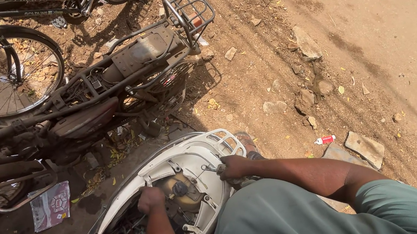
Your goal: Repairing and inspecting the internal components of a scooter under the seat using a wrench.
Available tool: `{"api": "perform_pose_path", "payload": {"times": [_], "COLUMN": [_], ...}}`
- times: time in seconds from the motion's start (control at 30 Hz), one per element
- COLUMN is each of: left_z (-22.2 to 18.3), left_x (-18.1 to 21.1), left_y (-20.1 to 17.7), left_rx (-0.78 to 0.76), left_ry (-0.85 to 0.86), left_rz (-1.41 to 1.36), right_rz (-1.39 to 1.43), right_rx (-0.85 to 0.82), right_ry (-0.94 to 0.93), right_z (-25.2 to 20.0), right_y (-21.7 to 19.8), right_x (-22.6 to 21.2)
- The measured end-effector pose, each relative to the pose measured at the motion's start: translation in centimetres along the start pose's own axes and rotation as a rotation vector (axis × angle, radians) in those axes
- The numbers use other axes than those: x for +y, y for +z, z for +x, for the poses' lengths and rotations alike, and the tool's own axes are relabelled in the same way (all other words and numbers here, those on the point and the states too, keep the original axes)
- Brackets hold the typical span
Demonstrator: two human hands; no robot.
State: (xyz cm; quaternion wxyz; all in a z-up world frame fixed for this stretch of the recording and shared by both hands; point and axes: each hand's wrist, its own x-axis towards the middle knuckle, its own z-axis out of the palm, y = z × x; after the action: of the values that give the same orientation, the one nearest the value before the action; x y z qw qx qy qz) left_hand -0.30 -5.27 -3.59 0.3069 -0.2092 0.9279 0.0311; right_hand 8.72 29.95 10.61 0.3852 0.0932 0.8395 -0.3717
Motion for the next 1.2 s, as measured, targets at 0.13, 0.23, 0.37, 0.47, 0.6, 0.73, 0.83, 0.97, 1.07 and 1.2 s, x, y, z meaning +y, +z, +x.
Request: {"api": "perform_pose_path", "payload": {"times": [0.13, 0.23, 0.37, 0.47, 0.6, 0.73, 0.83, 0.97, 1.07, 1.2], "left_z": [-0.6, -2.1, -1.8, -1.2, -0.5, -0.6, -0.4, -0.3, 1.5, 0.1], "left_x": [0.1, 0.6, 0.4, 0.1, -0.4, -0.4, -0.5, -0.5, -1.0, -0.3], "left_y": [-0.2, -2.8, -2.3, -2.0, -2.0, -2.2, -1.4, -1.0, 1.3, 0.2], "left_rx": [0.023, -0.019, -0.041, -0.069, -0.061, -0.081, 0.014, -0.072, -0.050, -0.049], "left_ry": [0.037, -0.066, -0.076, -0.034, -0.063, -0.002, 0.039, 0.030, 0.133, 0.105], "left_rz": [0.074, -0.135, -0.120, -0.043, -0.105, -0.027, -0.009, 0.042, 0.070, 0.048], "right_rz": [-0.006, -0.005, 0.005, 0.014, 0.009, 0.027, 0.041, 0.037, 0.046, 0.061], "right_rx": [-0.014, -0.003, 0.001, -0.008, -0.003, 0.011, 0.005, 0.000, -0.004, -0.004], "right_ry": [0.031, 0.010, -0.011, 0.003, -0.001, -0.022, -0.016, -0.010, -0.007, -0.001], "right_z": [-0.5, -0.4, -0.4, -0.5, -0.2, -0.1, -0.8, -0.9, -1.1, -1.2], "right_y": [-0.3, -0.4, -0.4, -0.4, -0.2, 0.0, -0.5, -0.5, -0.8, -0.8], "right_x": [-0.7, -0.5, -0.4, -0.7, -0.2, -0.1, -0.6, -0.8, -1.1, -1.3]}}
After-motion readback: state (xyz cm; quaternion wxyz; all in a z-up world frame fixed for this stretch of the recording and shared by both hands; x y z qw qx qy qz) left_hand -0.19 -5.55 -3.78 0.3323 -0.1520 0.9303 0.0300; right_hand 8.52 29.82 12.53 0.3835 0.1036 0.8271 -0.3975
